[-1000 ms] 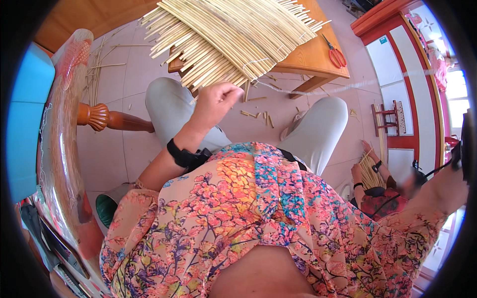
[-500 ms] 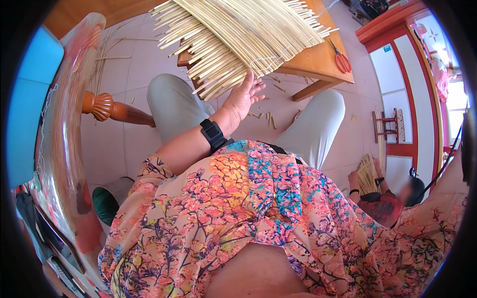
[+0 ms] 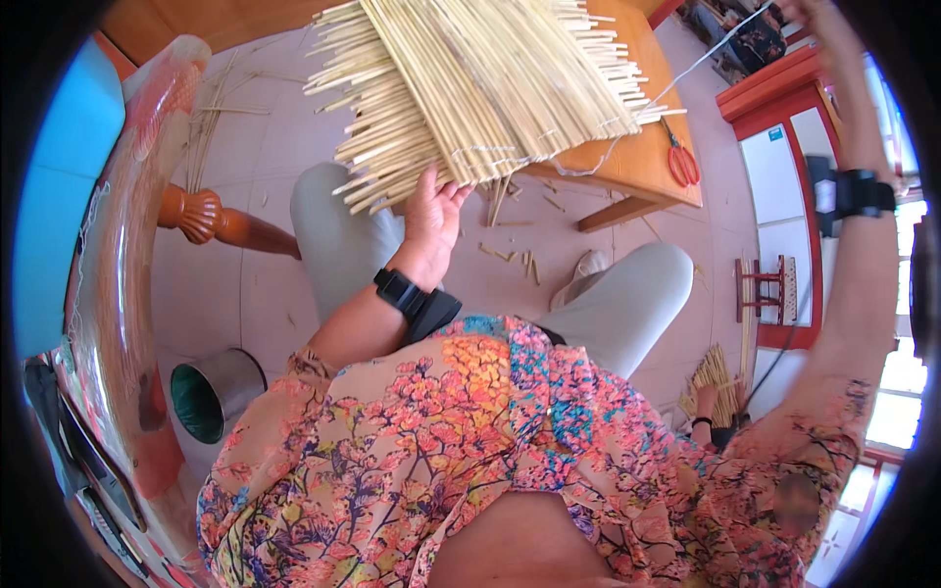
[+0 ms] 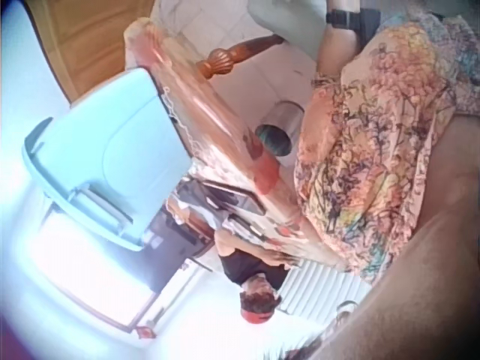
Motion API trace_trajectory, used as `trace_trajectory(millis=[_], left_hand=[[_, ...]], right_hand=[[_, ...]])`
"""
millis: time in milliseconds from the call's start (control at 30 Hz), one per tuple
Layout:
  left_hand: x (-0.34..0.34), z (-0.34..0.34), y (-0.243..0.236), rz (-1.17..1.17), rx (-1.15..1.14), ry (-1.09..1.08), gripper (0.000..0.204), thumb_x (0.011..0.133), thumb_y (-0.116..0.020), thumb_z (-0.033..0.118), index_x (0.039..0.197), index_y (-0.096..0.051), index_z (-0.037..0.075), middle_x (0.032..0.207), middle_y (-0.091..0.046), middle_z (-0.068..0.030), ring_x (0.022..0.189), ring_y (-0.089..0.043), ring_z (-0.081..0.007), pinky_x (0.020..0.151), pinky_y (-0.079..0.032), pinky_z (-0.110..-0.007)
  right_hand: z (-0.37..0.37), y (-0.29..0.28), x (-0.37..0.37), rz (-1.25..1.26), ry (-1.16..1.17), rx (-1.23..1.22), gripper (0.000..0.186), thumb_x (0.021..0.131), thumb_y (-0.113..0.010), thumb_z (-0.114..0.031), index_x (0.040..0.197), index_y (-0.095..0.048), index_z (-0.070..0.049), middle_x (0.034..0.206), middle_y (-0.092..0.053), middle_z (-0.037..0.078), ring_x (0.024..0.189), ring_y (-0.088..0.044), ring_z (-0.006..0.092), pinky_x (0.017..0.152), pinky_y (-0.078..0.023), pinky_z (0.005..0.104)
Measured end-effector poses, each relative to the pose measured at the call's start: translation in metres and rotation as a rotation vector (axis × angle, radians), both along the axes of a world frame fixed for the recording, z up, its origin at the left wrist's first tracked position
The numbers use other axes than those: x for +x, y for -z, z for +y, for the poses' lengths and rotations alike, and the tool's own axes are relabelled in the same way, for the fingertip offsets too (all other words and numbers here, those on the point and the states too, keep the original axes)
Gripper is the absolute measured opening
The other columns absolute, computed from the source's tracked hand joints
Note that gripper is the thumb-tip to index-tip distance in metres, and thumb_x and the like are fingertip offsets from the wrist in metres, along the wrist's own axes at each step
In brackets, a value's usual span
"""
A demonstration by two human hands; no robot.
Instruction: Weaving and binding thin bamboo strips together using white thread and scissors to create a mat.
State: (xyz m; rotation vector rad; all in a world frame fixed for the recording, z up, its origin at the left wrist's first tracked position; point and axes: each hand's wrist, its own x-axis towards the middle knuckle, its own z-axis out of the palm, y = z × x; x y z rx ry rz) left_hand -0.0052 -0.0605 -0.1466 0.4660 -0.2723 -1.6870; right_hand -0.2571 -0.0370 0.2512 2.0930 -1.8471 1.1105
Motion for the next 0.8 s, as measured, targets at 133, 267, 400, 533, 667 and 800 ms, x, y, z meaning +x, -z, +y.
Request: trace_trajectory(millis=[133,267,400,533,667,800], left_hand=[[0.016,0.003,-0.011,-0.061,0.022,0.061,0.045,0.08,-0.06,0.031,0.116,-0.046,0.007,0.109,-0.055,-0.0079,0.103,-0.051,-0.0229,0.087,-0.042,-0.042],[0.021,0.007,-0.013,-0.154,-0.063,0.155,0.044,0.081,-0.061,0.026,0.117,-0.045,0.007,0.109,-0.055,-0.0082,0.101,-0.053,-0.0236,0.087,-0.043,-0.043],[0.015,0.013,-0.029,-0.181,-0.108,0.181,0.038,0.079,-0.059,0.012,0.115,-0.047,0.007,0.108,-0.056,-0.0068,0.098,-0.056,-0.0208,0.082,-0.047,-0.039],[0.018,0.014,-0.037,-0.206,-0.1,0.133,0.037,0.077,-0.058,0.007,0.113,-0.048,0.006,0.107,-0.056,-0.0067,0.095,-0.057,-0.0197,0.079,-0.05,-0.036],[0.021,0.005,-0.028,-0.201,-0.07,0.162,0.037,0.076,-0.058,0.004,0.111,-0.048,0.006,0.105,-0.057,-0.0072,0.094,-0.057,-0.0201,0.078,-0.05,-0.036],[0.018,-0.001,-0.034,-0.191,-0.07,0.213,0.036,0.077,-0.06,0.008,0.111,-0.048,0.006,0.102,-0.058,-0.0085,0.09,-0.059,-0.0211,0.076,-0.05,-0.036]], right_hand=[[-0.069,0.104,-0.07,-0.075,-0.238,0.303,0.015,0.083,-0.051,-0.023,0.084,-0.055,-0.008,0.074,-0.058,0.001,0.06,-0.052,0.0079,0.053,-0.042,0.0222],[-0.064,0.213,-0.038,0.39,0.121,0.452,0.022,0.084,-0.048,-0.027,0.094,-0.052,-0.008,0.081,-0.059,0.018,0.081,-0.058,0.0332,0.07,-0.044,0.0418],[-0.061,0.259,-0.032,0.109,-0.062,0.332,0.02,0.081,-0.052,-0.017,0.095,-0.047,-0.004,0.08,-0.058,0.015,0.082,-0.056,0.032,0.071,-0.043,0.0392],[-0.057,0.276,-0.037,0.034,-0.031,0.224,0.022,0.08,-0.053,-0.015,0.098,-0.049,-0.003,0.078,-0.058,0.013,0.079,-0.056,0.0309,0.071,-0.043,0.0389],[-0.047,0.287,-0.037,0.102,0.036,0.189,0.021,0.08,-0.054,-0.012,0.097,-0.049,-0.002,0.084,-0.059,0.015,0.082,-0.056,0.0327,0.072,-0.043,0.0391],[-0.043,0.293,-0.048,-0.047,0.055,0.208,0.016,0.082,-0.052,-0.017,0.087,-0.048,-0.003,0.102,-0.058,0.02,0.092,-0.055,0.037,0.077,-0.043,0.0399]])
